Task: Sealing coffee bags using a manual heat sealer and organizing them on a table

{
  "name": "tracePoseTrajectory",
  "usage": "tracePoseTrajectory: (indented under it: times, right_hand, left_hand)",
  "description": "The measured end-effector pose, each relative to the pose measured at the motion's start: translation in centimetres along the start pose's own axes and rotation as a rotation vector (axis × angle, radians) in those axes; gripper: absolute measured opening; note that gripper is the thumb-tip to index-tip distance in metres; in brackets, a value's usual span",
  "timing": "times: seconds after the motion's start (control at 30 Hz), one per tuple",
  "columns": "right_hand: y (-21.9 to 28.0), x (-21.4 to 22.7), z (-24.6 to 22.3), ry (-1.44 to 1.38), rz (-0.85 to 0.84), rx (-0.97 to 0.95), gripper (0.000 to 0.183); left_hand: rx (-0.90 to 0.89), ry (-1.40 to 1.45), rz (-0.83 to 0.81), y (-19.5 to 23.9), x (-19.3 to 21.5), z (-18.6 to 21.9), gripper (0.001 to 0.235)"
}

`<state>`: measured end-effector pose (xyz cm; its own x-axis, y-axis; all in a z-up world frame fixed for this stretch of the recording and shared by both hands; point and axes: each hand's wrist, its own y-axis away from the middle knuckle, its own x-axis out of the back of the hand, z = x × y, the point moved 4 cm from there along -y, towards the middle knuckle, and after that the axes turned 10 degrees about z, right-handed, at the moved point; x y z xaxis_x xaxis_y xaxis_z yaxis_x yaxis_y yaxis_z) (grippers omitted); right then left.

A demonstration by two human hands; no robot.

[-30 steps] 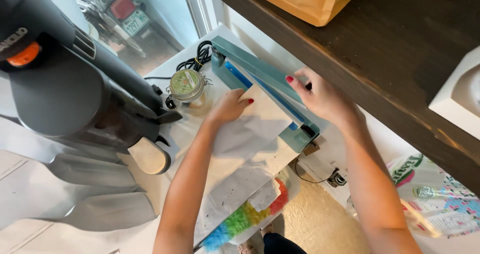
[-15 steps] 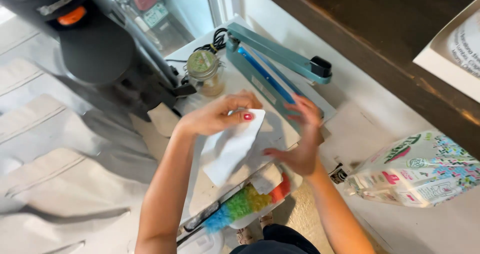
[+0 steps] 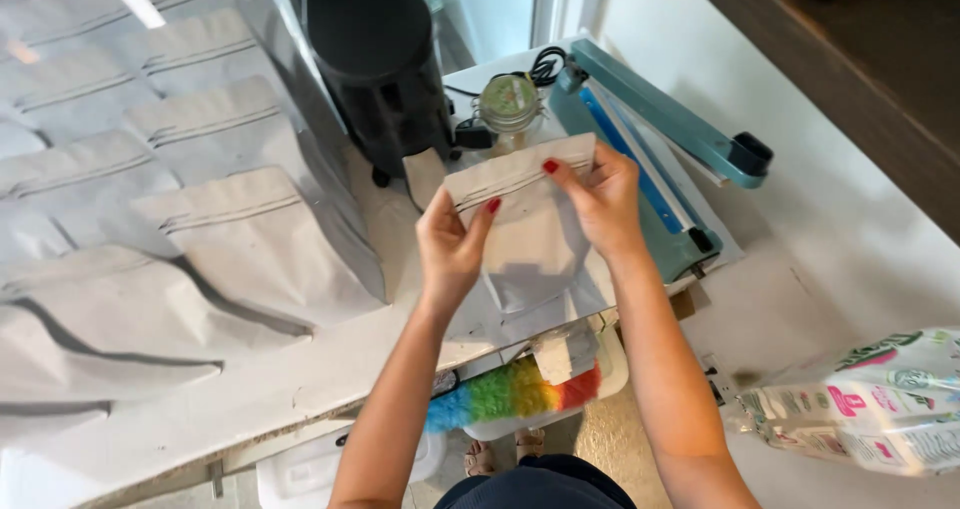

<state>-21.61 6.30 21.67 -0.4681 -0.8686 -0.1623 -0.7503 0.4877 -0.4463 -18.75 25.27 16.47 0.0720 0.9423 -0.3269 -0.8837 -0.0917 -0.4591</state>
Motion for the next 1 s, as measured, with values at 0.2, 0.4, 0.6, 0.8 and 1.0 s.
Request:
tracePoseTrajectory:
  times: [0.2, 0.4, 0.6, 0.8, 1.0]
  right_hand:
    - [0.3, -0.7, -2.2, 0.029, 0.018, -0.118, 0.015]
    - [0.3, -0.8, -2.5, 0.031, 0.084, -0.185, 0.014]
    - [-0.4, 0.9, -0.4, 0.036, 0.110, -0.171, 0.017]
    - [-0.9, 1.8, -0.9, 0.049, 0.068, -0.056, 0.010]
    - [-0.5, 2.5, -0.8, 0.063, 0.043, 0.029, 0.010]
  left_hand:
    - [0.111, 0.120, 0.041, 0.6, 0.0, -0.4, 0.048]
    - [0.146, 0.154, 0.050, 0.8, -0.3, 0.1, 0.045]
    - [0.127, 0.197, 0.123, 0.3, -0.2, -0.7, 0.021]
    - [0.102, 0.076, 0.220, -0.2, -0.5, 2.9, 0.008]
    - [0.112, 0.044, 0.260, 0.5, 0.1, 3.5, 0.011]
